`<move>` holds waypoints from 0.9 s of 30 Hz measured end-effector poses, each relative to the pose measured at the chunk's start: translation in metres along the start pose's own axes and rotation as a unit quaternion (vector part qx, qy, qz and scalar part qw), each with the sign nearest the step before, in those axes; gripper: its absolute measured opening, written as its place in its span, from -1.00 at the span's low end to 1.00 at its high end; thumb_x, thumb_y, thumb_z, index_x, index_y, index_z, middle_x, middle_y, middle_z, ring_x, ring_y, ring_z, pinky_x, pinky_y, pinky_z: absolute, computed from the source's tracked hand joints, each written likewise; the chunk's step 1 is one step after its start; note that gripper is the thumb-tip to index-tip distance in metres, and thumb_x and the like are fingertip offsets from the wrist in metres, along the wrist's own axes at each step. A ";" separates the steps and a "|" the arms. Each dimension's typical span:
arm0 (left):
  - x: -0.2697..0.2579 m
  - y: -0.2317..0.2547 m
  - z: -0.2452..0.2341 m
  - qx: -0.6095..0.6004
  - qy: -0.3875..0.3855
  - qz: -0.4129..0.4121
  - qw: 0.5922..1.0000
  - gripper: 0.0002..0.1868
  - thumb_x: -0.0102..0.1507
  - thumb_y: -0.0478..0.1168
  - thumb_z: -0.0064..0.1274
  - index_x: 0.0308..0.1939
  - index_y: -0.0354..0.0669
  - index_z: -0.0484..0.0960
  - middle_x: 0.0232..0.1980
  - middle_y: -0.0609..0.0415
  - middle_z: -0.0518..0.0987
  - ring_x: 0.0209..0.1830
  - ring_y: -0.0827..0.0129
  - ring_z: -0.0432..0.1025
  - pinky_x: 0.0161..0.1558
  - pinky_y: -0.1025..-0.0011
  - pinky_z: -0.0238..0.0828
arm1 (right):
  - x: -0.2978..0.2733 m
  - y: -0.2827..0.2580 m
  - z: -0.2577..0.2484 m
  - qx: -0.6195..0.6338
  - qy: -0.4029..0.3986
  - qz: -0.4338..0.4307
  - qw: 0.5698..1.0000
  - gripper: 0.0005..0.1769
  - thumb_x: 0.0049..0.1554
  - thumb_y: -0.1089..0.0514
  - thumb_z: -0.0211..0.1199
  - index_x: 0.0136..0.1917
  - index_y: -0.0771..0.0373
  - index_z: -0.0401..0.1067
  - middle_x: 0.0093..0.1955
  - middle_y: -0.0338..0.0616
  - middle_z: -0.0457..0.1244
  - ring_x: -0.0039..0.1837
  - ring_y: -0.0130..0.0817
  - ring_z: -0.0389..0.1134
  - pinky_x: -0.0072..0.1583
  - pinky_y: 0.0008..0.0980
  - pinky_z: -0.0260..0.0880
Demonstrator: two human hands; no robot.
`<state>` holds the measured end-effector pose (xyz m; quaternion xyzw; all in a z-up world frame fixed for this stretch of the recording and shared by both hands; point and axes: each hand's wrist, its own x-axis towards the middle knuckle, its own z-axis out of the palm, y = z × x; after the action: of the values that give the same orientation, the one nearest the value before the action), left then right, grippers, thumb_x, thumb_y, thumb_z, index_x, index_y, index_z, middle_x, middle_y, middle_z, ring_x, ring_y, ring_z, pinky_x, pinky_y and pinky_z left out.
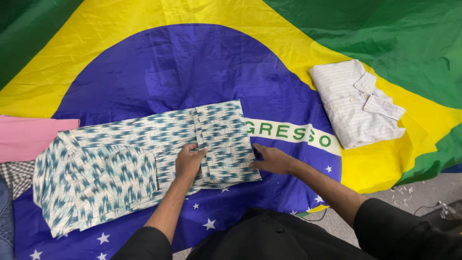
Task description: The person folds a patterned short-sleeved shirt, then a pair of light-wash denim jeans, and finally a pink long-sleeved shirt on a Brazilian flag spread on the floor. Each item is folded into a neat rectangle and placed aside.
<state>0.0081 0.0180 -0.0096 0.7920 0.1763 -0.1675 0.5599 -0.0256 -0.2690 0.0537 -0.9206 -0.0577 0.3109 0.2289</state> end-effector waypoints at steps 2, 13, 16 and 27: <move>-0.002 0.000 -0.018 -0.028 0.003 -0.034 0.999 -0.60 0.21 -0.17 0.22 0.12 -0.15 0.60 -0.07 0.02 0.72 -0.13 0.32 0.57 -0.09 0.32 0.49 | 0.004 -0.001 -0.003 0.163 0.050 -0.026 0.985 -0.15 0.12 -0.11 0.27 0.54 0.32 0.12 0.44 0.14 0.22 0.44 -0.03 0.29 0.41 -0.12 0.30; -0.037 -0.081 -0.186 0.133 0.471 -0.157 0.858 -0.26 0.11 -0.25 0.29 0.38 -0.08 0.40 0.39 -0.15 0.24 0.39 -0.05 0.11 0.30 -0.06 0.16 | 0.042 -0.044 -0.020 0.447 0.004 0.167 0.879 -0.19 0.18 -0.17 0.22 0.54 0.33 0.22 0.30 0.03 0.28 0.30 -0.13 0.30 0.32 -0.06 0.32; -0.049 -0.101 -0.216 0.029 0.539 -0.292 0.790 0.03 -0.02 0.06 0.53 0.36 -0.06 0.22 0.39 -0.11 0.13 0.38 -0.07 0.07 0.25 -0.11 0.16 | 0.046 -0.061 -0.021 0.488 0.011 0.165 0.857 -0.17 0.17 -0.08 0.22 0.57 0.24 0.02 0.36 0.04 0.27 0.37 -0.09 0.31 0.34 -0.04 0.39; -0.025 -0.132 -0.265 -0.498 0.405 -0.195 0.742 -0.23 0.08 -0.54 0.23 0.34 -0.35 0.25 0.24 -0.20 0.48 0.17 0.02 0.55 0.12 0.20 0.56 | 0.074 -0.125 -0.007 0.533 0.050 0.153 0.831 -0.41 0.24 0.10 0.12 0.50 0.22 0.13 0.34 0.11 0.28 0.33 -0.03 0.37 0.26 0.10 0.51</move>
<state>-0.0577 0.3074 -0.0233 0.3423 0.5951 0.1753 0.7057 0.0425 -0.1426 0.0750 -0.6672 0.2698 0.2779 0.6362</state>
